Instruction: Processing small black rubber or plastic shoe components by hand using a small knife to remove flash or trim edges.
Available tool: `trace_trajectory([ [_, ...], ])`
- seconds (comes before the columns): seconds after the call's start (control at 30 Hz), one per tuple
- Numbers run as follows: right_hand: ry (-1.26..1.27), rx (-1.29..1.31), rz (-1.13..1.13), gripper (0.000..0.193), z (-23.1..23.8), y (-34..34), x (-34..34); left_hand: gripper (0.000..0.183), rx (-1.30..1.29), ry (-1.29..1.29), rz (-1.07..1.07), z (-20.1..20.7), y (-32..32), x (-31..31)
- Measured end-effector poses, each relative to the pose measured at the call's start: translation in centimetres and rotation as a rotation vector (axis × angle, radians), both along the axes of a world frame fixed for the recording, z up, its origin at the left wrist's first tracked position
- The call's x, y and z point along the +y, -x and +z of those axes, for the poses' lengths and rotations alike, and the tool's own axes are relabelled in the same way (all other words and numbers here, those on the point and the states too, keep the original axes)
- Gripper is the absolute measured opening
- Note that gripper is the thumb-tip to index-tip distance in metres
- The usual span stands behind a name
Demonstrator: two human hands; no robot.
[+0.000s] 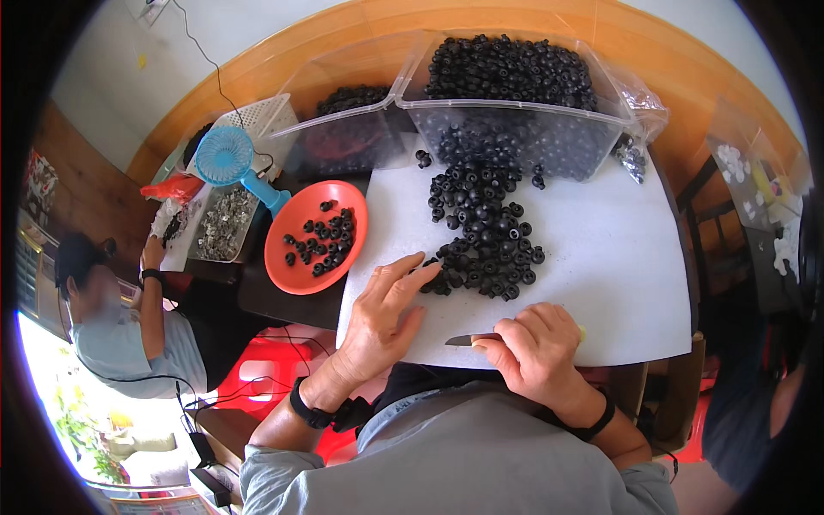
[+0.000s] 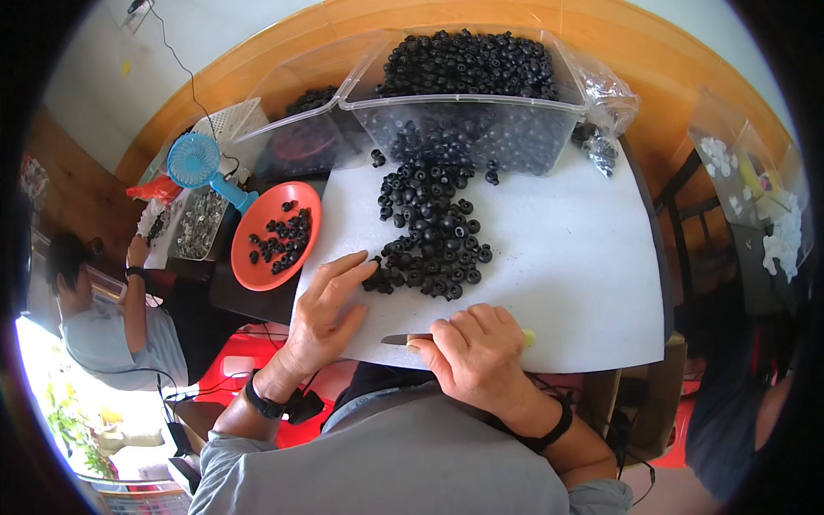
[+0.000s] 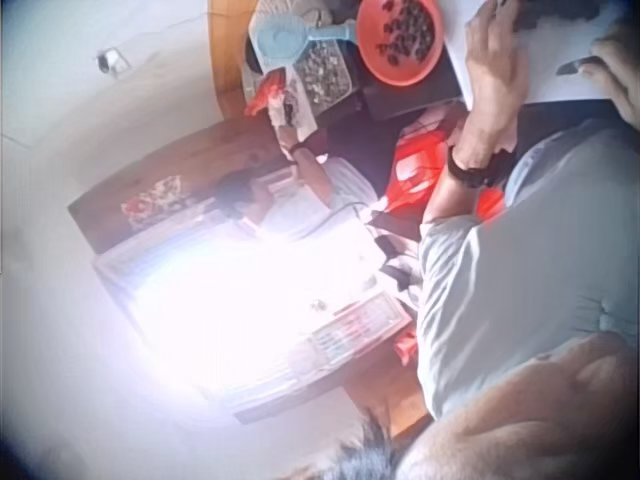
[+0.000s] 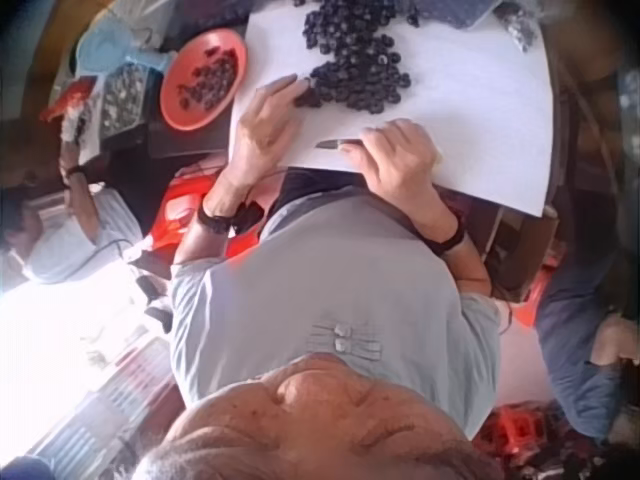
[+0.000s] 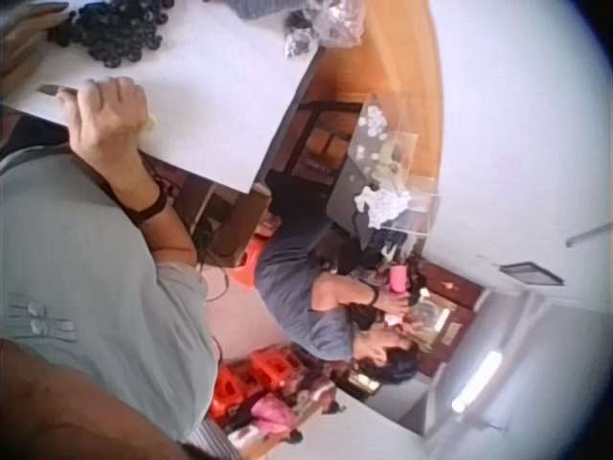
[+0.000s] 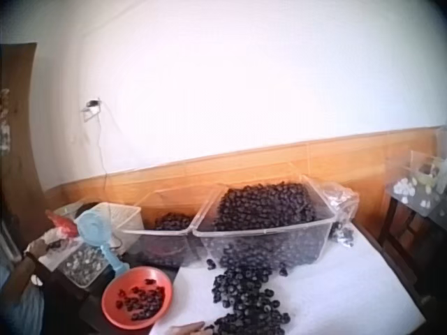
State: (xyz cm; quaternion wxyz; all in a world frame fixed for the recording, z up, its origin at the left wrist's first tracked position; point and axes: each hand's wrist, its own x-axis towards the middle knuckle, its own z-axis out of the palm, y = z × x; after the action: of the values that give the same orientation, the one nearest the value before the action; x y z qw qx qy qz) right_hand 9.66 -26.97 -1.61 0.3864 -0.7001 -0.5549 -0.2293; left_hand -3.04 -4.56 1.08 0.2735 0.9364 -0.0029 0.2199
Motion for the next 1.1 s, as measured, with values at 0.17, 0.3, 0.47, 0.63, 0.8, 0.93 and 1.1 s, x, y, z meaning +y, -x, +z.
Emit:
trace_trajectory([
  [0.17, 0.011, -0.010, -0.011, 0.026, 0.0, 0.2, 0.0, 0.051, -0.095, 0.069, 0.117, -0.4, 1.5, 1.0],
  [0.3, -0.006, 0.007, -0.025, 0.027, 0.0, 0.3, 0.3, 0.038, -0.135, -0.061, 0.130, -0.4, 0.4, 1.6],
  [0.47, 0.002, -0.005, -0.027, 0.026, 0.1, 0.3, 0.3, 0.030, -0.112, -0.250, 0.112, -0.8, -1.6, 1.6],
  [0.63, 0.014, -0.021, -0.034, 0.028, -0.1, 0.3, 0.2, 0.027, -0.101, -0.227, 0.112, -0.8, -1.1, 2.4],
  [0.8, 0.018, -0.020, -0.035, 0.028, -0.1, 0.3, 0.2, 0.024, -0.109, -0.215, 0.084, -0.4, -1.3, 1.9],
  [0.93, 0.010, -0.013, -0.026, 0.028, -0.3, 0.3, 0.2, 0.025, -0.114, -0.299, 0.099, -0.7, -1.7, 2.3],
  [1.1, 0.011, -0.031, -0.030, 0.028, -0.2, 0.4, 0.2, 0.027, -0.126, -0.321, 0.102, -1.1, -1.3, 2.2],
])
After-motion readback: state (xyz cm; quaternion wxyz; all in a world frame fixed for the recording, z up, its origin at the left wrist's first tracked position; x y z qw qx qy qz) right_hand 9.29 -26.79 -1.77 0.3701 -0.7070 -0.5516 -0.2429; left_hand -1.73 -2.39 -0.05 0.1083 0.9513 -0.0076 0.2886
